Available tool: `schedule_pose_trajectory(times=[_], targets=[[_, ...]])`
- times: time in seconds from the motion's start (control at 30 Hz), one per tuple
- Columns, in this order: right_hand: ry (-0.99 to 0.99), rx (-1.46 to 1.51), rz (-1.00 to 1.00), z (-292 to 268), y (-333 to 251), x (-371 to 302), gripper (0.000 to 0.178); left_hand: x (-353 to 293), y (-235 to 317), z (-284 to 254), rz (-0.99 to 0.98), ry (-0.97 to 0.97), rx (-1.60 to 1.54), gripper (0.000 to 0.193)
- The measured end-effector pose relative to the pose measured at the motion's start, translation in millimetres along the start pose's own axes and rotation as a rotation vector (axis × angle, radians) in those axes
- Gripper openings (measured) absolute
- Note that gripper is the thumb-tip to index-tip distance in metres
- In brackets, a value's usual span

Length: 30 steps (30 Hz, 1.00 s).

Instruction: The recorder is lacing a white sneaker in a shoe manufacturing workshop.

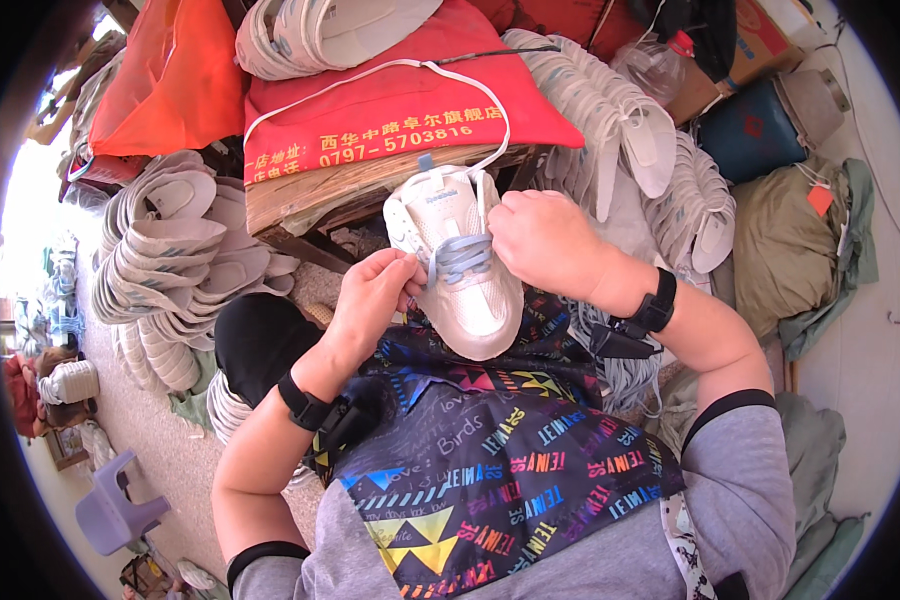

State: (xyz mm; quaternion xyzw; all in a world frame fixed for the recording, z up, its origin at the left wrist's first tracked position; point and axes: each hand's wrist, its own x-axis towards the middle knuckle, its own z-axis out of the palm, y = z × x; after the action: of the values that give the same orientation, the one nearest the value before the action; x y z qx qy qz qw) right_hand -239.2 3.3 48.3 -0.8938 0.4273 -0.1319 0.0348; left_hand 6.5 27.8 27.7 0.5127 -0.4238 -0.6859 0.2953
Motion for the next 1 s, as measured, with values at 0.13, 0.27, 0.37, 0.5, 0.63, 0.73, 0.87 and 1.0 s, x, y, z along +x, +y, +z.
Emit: schedule_pose_trajectory(times=[0.13,0.27,0.37,0.5,0.63,0.73,0.87,1.0], targets=[[-0.091,-0.057,-0.03,-5,-1,9,0.009,3,3,-1,0.02,0.037,0.101,0.023],[-0.279,-0.184,-0.175,-18,1,17,0.009,16,-6,-8,0.082,0.021,0.227,0.021],[-0.365,-0.274,-0.264,-29,5,25,0.012,19,6,-9,0.403,0.093,0.768,0.021],[-0.358,-0.378,-0.378,-34,13,35,0.016,9,31,-4,0.459,0.033,1.032,0.022],[-0.163,-0.274,-0.451,-31,18,42,0.019,11,32,-2,0.52,0.005,1.128,0.02],[-0.171,-0.03,-0.394,-36,20,43,0.027,14,35,-5,0.467,-0.033,1.117,0.021],[-0.34,0.088,-0.357,-42,31,49,0.034,21,47,-11,0.134,-0.157,0.837,0.024],[-0.366,0.081,-0.422,-36,38,52,0.03,16,52,-11,0.434,-0.092,1.057,0.018]])
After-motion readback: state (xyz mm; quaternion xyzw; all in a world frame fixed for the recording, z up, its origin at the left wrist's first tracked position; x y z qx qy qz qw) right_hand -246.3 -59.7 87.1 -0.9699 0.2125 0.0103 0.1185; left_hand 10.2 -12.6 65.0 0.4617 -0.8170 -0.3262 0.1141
